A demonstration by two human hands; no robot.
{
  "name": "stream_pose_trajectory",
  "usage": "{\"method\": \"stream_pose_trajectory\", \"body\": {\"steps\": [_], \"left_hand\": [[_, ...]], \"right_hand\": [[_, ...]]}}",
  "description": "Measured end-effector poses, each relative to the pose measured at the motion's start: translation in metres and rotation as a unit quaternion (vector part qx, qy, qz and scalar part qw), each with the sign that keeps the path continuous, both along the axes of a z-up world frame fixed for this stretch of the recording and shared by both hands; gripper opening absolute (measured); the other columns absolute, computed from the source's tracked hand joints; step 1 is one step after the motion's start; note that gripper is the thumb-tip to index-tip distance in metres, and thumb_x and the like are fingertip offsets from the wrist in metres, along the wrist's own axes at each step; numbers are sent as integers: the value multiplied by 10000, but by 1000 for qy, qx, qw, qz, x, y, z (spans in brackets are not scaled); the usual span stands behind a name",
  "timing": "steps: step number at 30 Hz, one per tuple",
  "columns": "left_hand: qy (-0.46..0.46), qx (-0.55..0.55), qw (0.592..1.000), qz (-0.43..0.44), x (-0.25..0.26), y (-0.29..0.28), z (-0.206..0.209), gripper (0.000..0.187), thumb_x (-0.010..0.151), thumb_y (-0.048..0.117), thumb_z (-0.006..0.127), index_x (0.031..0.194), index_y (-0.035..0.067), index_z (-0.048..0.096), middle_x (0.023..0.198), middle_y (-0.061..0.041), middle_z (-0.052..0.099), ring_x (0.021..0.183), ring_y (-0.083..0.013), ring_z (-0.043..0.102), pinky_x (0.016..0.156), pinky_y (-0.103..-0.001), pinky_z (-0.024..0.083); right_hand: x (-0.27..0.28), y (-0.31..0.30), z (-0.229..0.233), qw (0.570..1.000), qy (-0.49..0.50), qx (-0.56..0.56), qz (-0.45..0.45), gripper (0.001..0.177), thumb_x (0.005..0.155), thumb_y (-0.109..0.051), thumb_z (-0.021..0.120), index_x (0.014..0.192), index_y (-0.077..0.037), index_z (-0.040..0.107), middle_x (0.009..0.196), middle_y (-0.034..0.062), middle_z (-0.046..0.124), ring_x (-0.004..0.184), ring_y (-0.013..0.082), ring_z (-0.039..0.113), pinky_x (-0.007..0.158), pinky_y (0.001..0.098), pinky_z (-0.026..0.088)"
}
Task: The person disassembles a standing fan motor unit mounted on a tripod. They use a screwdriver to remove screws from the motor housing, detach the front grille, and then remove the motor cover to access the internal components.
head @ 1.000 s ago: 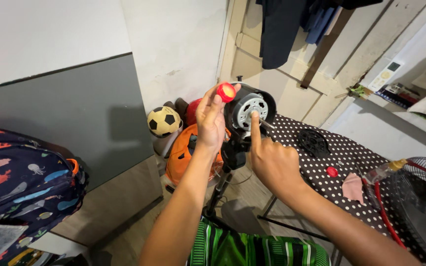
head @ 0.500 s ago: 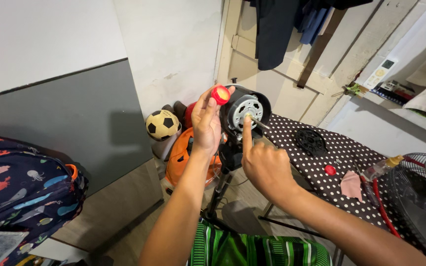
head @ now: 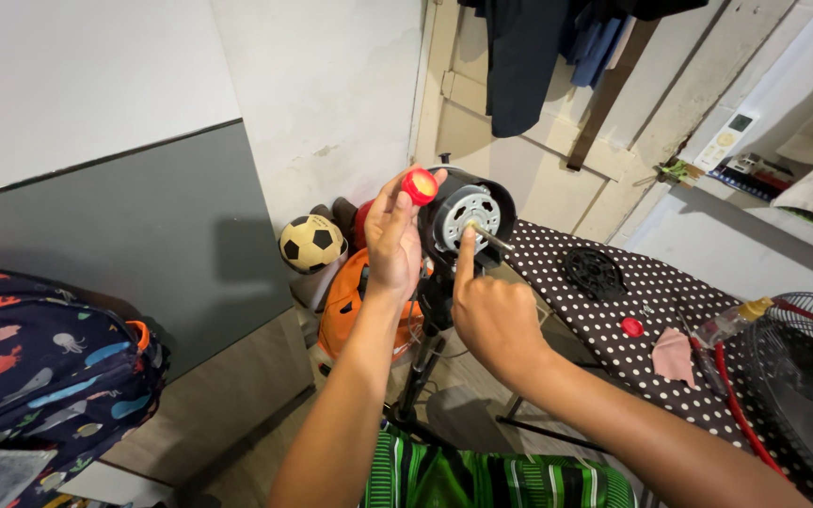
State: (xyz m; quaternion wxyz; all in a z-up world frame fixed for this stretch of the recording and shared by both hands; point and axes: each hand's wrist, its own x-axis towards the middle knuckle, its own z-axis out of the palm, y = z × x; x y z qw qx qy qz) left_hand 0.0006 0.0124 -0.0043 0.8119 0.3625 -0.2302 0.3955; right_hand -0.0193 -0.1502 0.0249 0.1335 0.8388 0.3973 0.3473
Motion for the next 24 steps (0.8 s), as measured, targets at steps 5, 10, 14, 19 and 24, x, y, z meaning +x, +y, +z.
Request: {"method": "stream_pose_trajectory", "body": {"steps": [5, 10, 14, 19, 24], "left_hand": [[0, -6, 1000, 0, 3, -1, -1, 471, 1075, 239, 590, 1404, -93, 527, 1349, -266, 633, 1365, -347, 579, 1237, -433, 366], [4, -7, 1000, 4, 3, -1, -1, 482, 1069, 240, 594, 1409, -93, 524, 1346, -266, 637, 1363, -348, 578, 1238, -431, 361], [10, -1, 1000, 6, 3, -1, -1, 491, 1065, 248, 601, 1404, -98, 525, 1337, -274, 644, 1363, -348, 580, 1239, -434, 362], [0, 1, 1000, 9, 4, 0, 0, 495, 1066, 252, 614, 1398, -105, 530, 1335, -240, 640, 1368, -361, 583, 1241, -440, 362], [14, 12, 1000, 14, 3, 0, -1, 502, 1059, 276, 614, 1393, -90, 535, 1326, -236, 668, 1369, -356, 568, 1240, -438, 352]], "right_hand": [[-9, -11, 6, 1000, -4, 9, 26, 600, 826, -164, 563, 1373, 84, 557, 443, 2, 568, 314, 128, 539, 309, 309, 404], [-3, -8, 17, 998, -53, 28, 8, 624, 813, -133, 565, 1386, 116, 557, 442, -16, 545, 317, 98, 525, 313, 289, 404], [8, 3, 15, 999, -10, 37, 4, 643, 799, -149, 575, 1372, 142, 543, 434, -3, 555, 314, 119, 536, 322, 300, 422], [9, 8, 7, 999, 4, 33, 2, 686, 779, -142, 576, 1397, 147, 513, 430, 3, 570, 316, 128, 544, 341, 307, 434], [1, -3, 4, 1000, 12, -18, -6, 729, 785, -143, 570, 1452, 131, 459, 433, 0, 584, 307, 121, 540, 328, 307, 429]]}}
